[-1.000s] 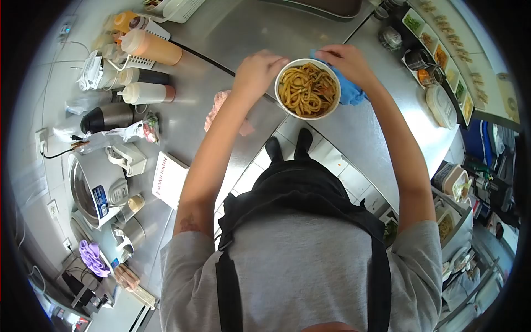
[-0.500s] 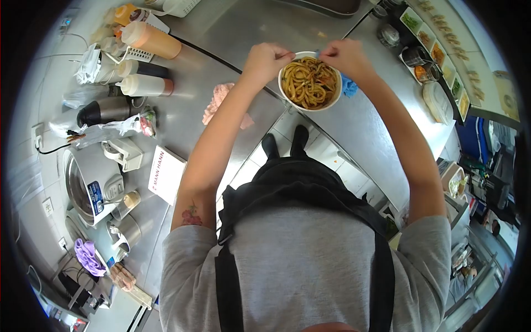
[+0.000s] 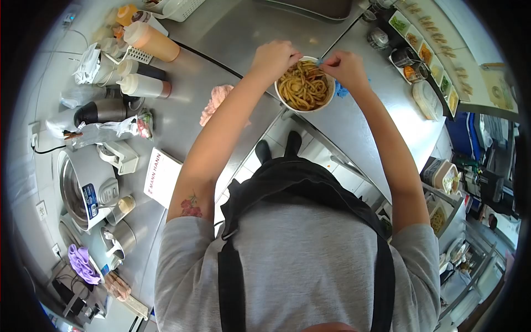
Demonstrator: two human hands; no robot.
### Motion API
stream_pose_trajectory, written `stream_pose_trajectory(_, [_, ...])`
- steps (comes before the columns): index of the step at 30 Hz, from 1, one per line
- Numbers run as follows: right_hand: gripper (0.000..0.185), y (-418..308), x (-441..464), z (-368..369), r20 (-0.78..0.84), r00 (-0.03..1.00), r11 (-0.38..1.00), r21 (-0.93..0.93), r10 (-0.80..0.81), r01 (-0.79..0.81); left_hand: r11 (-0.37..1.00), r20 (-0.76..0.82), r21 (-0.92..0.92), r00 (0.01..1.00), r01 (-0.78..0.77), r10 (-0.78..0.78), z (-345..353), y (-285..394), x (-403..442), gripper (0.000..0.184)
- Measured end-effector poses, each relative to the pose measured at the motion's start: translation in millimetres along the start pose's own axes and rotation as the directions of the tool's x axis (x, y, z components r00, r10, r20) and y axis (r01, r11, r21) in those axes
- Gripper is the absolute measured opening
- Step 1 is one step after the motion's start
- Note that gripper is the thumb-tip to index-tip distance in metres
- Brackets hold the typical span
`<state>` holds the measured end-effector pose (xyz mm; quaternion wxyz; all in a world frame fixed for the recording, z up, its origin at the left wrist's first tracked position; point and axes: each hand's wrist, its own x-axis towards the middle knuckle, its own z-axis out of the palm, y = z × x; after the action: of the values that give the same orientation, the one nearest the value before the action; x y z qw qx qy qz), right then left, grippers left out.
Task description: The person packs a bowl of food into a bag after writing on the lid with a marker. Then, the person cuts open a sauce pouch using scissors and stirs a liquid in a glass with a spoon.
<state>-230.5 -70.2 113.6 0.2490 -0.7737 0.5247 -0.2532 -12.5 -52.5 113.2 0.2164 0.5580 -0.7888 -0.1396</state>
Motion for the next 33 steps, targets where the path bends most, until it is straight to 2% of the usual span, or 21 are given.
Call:
stream_pose_trajectory(3, [0.019,13,-34,-2,-0.03,0.987,0.986,0.052,0.159,-0.157,0.997,0.011,-0.01,0.997,0.073,-0.073,-4,2,-20,0.019])
stream_pose_trajectory(7, [0.019,-4,-57,-11,-0.051,0.988,0.989,0.025,0.144,-0.143,0.972,0.112,-0.014,0.966,0.234,-0.231,-12,11,-39,0.019])
stream_pose_trajectory(9, [0.019,-12,-46,-6,-0.059,0.995,0.995,-0.037,0.086,-0.088,0.998,0.036,-0.017,0.997,0.061,-0.061,-7,15,-31,0.02])
stream_pose_trajectory(10, [0.018,-12,-36,0,-0.062,0.997,0.998,0.008,0.055,-0.055,1.0,-0.006,-0.009,1.0,-0.026,0.026,-5,14,-25,0.02])
stream_pose_trajectory(12, [0.017,-11,-18,8,-0.072,0.997,0.995,0.096,-0.007,0.014,0.999,0.021,0.02,0.999,-0.041,0.04,-4,11,-9,0.02])
stream_pose_trajectory(15, [0.018,-4,-15,1,-0.034,0.999,0.999,0.02,0.032,-0.032,0.997,0.006,0.077,1.0,-0.031,0.03,-2,6,-7,0.02])
stream_pose_trajectory(18, [0.02,1,-44,-3,0.013,0.95,0.943,0.124,0.311,-0.31,0.996,-0.003,0.045,0.997,0.078,-0.078,-6,-4,-23,0.021])
stream_pose_trajectory(21, [0.022,-12,-72,-4,0.006,0.911,0.877,0.27,0.412,-0.398,0.982,0.107,-0.01,0.976,0.191,-0.188,-16,2,-36,0.022])
stream_pose_trajectory(22, [0.022,-12,-67,-2,-0.037,0.936,0.921,0.194,0.35,-0.337,0.975,0.161,-0.02,0.963,0.221,-0.216,-19,3,-37,0.022])
stream_pose_trajectory(24, [0.022,-9,-56,2,-0.101,0.97,0.975,0.028,0.222,-0.221,0.999,0.052,-0.035,0.998,0.029,-0.027,-9,3,-26,0.021])
stream_pose_trajectory(25, [0.022,-11,-48,3,-0.112,0.977,0.983,0.034,0.18,-0.178,0.997,-0.006,-0.035,0.998,-0.069,0.069,-4,4,-18,0.02])
stream_pose_trajectory(27, [0.021,-16,-30,6,-0.133,0.987,0.996,0.048,0.086,-0.081,0.998,0.0,-0.039,0.999,-0.05,0.05,0,3,-7,0.02])
stream_pose_trajectory(28, [0.021,-12,-30,7,-0.134,0.984,0.991,0.07,0.119,-0.11,0.998,0.003,-0.035,0.999,-0.049,0.049,-1,1,-2,0.02])
stream_pose_trajectory(30, [0.022,4,-36,9,-0.12,0.975,0.979,0.105,0.188,-0.176,0.994,-0.078,-0.108,0.996,0.036,-0.045,2,-8,-10,0.021])
stream_pose_trajectory(31, [0.022,-1,-43,8,-0.107,0.948,0.947,0.157,0.298,-0.28,0.987,-0.119,-0.14,0.989,0.075,-0.092,6,-15,-16,0.023])
stream_pose_trajectory(32, [0.023,-9,-55,5,-0.092,0.914,0.904,0.211,0.396,-0.371,0.94,-0.125,-0.296,0.968,0.171,-0.215,12,-15,-25,0.021])
stream_pose_trajectory(33, [0.026,-7,-61,8,-0.141,0.906,0.916,0.12,0.398,-0.384,0.867,-0.132,-0.434,0.935,0.244,-0.329,18,-13,-33,0.02])
